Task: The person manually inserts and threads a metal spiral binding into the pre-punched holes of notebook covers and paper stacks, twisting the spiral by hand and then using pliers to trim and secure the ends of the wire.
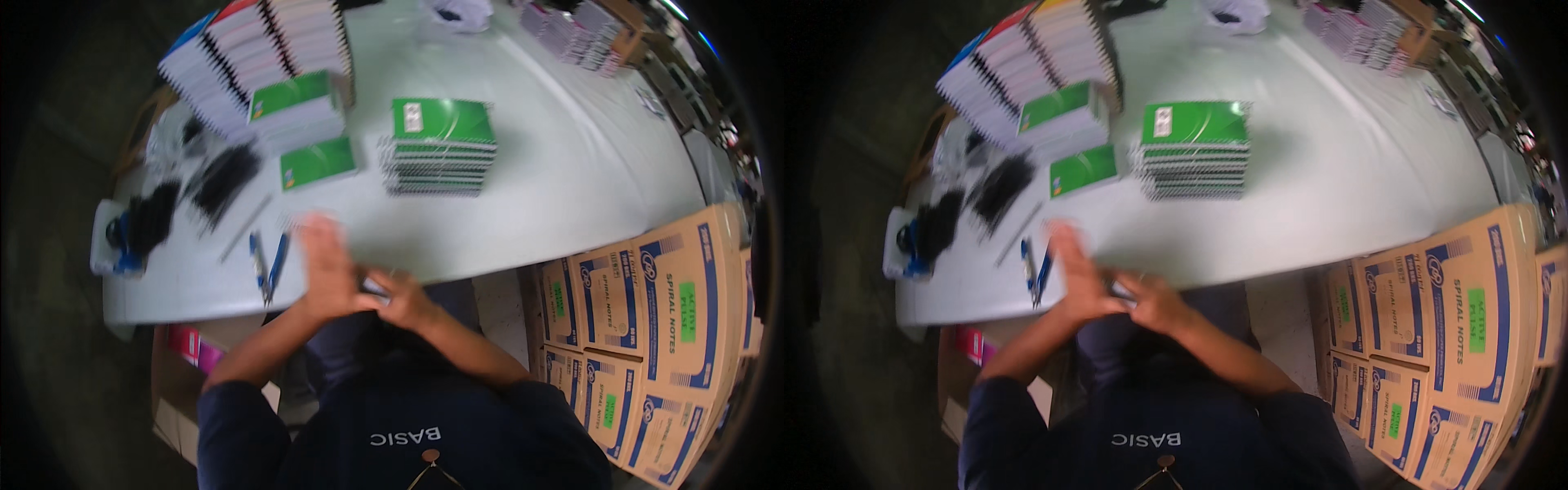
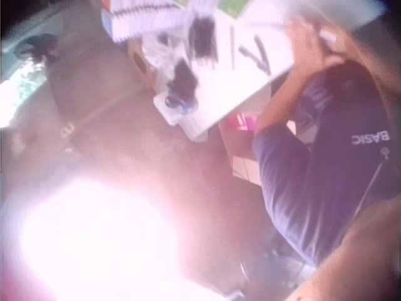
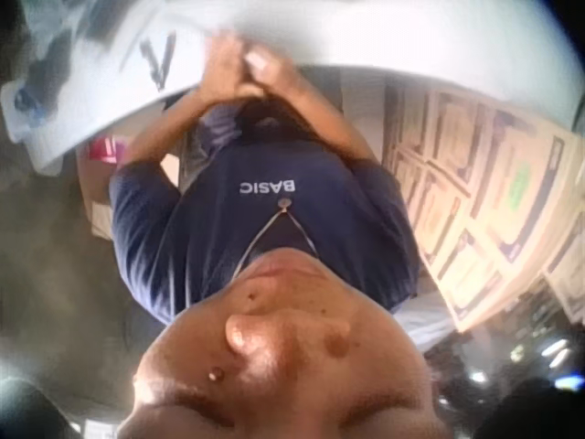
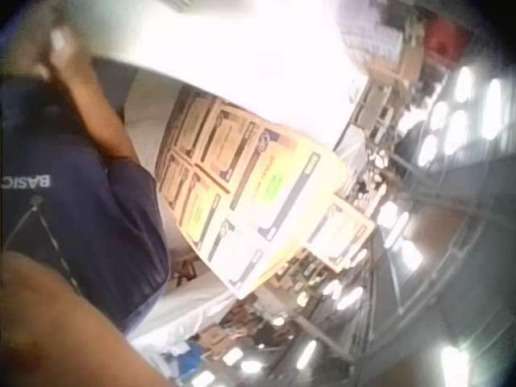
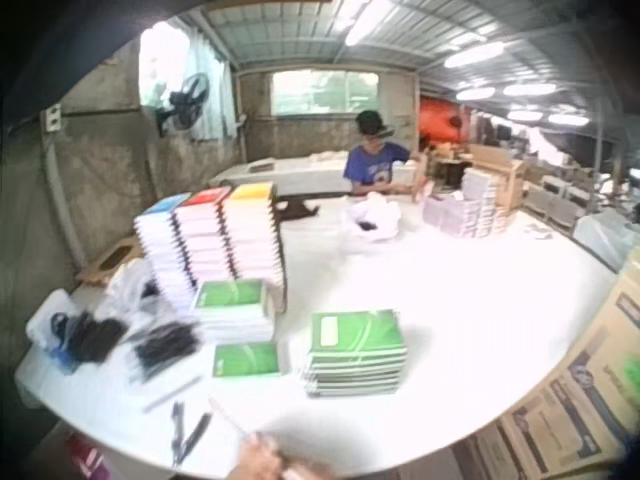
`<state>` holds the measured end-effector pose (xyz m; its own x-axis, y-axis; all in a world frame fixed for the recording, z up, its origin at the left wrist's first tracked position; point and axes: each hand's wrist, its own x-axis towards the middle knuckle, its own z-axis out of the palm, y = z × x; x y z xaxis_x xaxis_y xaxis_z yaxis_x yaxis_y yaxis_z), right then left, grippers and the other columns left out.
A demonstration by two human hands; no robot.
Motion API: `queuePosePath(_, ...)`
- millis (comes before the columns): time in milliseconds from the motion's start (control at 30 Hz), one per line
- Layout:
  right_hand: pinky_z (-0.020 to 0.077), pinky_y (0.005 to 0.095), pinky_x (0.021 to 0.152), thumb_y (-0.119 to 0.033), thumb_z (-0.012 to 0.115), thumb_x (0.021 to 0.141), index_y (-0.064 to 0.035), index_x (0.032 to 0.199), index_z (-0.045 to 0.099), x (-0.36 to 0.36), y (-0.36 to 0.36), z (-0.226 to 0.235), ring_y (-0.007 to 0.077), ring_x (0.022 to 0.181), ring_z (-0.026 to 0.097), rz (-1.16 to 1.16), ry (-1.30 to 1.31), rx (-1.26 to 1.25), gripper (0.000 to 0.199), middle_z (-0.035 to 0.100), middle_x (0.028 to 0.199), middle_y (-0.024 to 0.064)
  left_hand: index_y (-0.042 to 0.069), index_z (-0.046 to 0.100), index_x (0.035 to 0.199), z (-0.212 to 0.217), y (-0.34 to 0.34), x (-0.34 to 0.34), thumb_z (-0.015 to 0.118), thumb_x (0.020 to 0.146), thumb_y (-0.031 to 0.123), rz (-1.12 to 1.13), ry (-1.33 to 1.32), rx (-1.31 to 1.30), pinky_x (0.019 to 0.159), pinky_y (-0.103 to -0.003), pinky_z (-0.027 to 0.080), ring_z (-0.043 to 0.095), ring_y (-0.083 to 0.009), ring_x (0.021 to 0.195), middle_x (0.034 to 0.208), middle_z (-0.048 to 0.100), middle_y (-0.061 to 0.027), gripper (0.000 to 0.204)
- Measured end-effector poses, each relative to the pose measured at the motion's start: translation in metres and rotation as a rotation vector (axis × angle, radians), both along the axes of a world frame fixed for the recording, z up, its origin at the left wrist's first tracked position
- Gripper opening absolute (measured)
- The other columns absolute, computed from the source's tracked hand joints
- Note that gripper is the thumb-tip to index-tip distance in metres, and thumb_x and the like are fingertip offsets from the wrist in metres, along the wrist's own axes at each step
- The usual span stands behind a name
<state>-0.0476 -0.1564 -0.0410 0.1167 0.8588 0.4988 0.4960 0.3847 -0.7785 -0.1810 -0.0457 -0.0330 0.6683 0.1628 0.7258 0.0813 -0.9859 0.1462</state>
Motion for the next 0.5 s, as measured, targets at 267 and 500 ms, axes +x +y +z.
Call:
queuePosePath(267, 0.0499, 0.0389, 0.081, -0.001, 0.059, 0.077, -0.0078, 0.14, 0.028, 0.002, 0.015, 0.001, 0.0338, 0.098, 0.061, 0.043, 0.022, 0.021, 0.071, 0.061, 0.113, 0.0157, -0.005, 0.032, 0.135, 0.036, 0.013, 0.03, 0.037, 0.068, 0.082, 0.24, -0.26, -0.029, 0.102, -0.064, 0.012, 0.019, -0.0537, 0.129, 0.136, 0.022, -0.0391, 0.11)
queuePosePath(500, 0.0431, 0.0377, 0.093, -0.008, 0.061, 0.081, -0.0087, 0.144, 0.016, 0.027, 0.007, 0.02, 0.0343, 0.11, 0.056, 0.173, 0.414, -0.36, 0.077, 0.06, 0.117, 0.016, 0.011, 0.046, 0.13, 0.033, -0.022, 0.031, 0.048, 0.082, 0.063, 0.187, -0.106, 0.144, 0.104, -0.057, 0.013, 0.029, -0.0444, 0.127, 0.135, 0.036, -0.0188, 0.07)
